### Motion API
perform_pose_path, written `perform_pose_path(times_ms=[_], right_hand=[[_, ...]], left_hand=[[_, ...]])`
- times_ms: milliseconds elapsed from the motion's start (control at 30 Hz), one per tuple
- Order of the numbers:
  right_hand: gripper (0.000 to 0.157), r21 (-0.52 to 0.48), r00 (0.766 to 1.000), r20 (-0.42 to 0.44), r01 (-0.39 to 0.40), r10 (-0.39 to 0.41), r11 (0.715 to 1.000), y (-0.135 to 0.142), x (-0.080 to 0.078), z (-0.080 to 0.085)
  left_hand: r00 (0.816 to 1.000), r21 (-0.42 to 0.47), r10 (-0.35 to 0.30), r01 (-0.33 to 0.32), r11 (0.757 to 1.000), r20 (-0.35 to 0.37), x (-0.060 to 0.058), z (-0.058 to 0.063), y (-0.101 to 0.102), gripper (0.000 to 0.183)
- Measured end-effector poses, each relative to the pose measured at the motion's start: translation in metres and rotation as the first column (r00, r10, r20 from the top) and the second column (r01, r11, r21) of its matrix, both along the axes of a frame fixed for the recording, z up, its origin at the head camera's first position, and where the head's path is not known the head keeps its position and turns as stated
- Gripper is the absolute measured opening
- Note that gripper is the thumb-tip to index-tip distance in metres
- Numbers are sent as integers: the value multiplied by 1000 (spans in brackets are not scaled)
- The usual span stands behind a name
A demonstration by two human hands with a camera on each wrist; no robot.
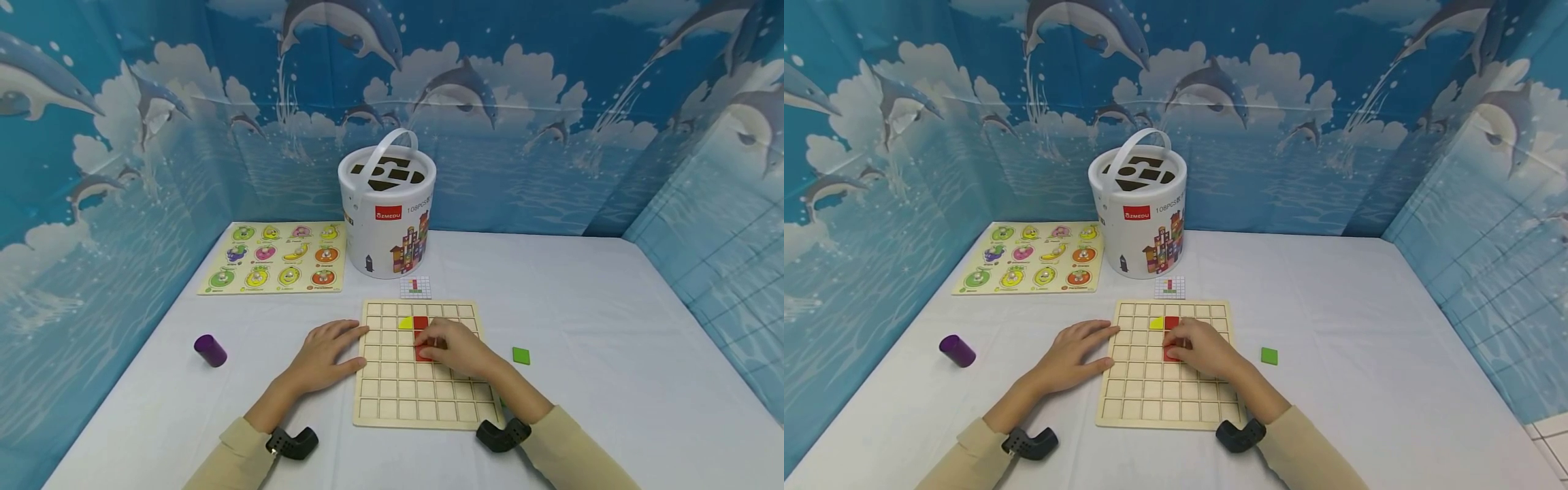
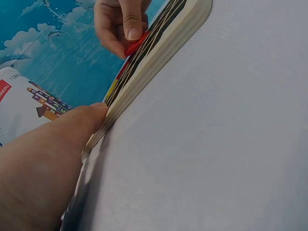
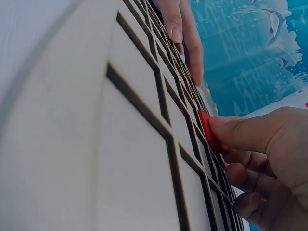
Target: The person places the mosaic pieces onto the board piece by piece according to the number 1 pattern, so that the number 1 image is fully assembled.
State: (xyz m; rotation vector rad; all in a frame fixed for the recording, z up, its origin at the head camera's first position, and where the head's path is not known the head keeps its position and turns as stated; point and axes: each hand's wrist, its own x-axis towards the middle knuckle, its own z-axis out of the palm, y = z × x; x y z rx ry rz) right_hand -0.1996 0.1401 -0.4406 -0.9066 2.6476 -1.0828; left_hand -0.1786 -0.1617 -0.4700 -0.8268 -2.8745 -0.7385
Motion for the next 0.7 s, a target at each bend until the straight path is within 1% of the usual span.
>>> perform_pose_path(times_ms=[200,433,700], right_hand=[[12,4,1000,-5,-2,2,1000,0,1,0],[7,-12,1000,19,19,-18,1000,-1,2,0],[5,-9,999,19,32,-32,999,-1,4,0]], left_hand=[[1000,2,-2,2,1000,-6,1,0,0,60],[1000,9,-4,4,1000,-12,1,-1,-1,59],[1000,15,-6,6,1000,-17,1,-1,-1,59]])
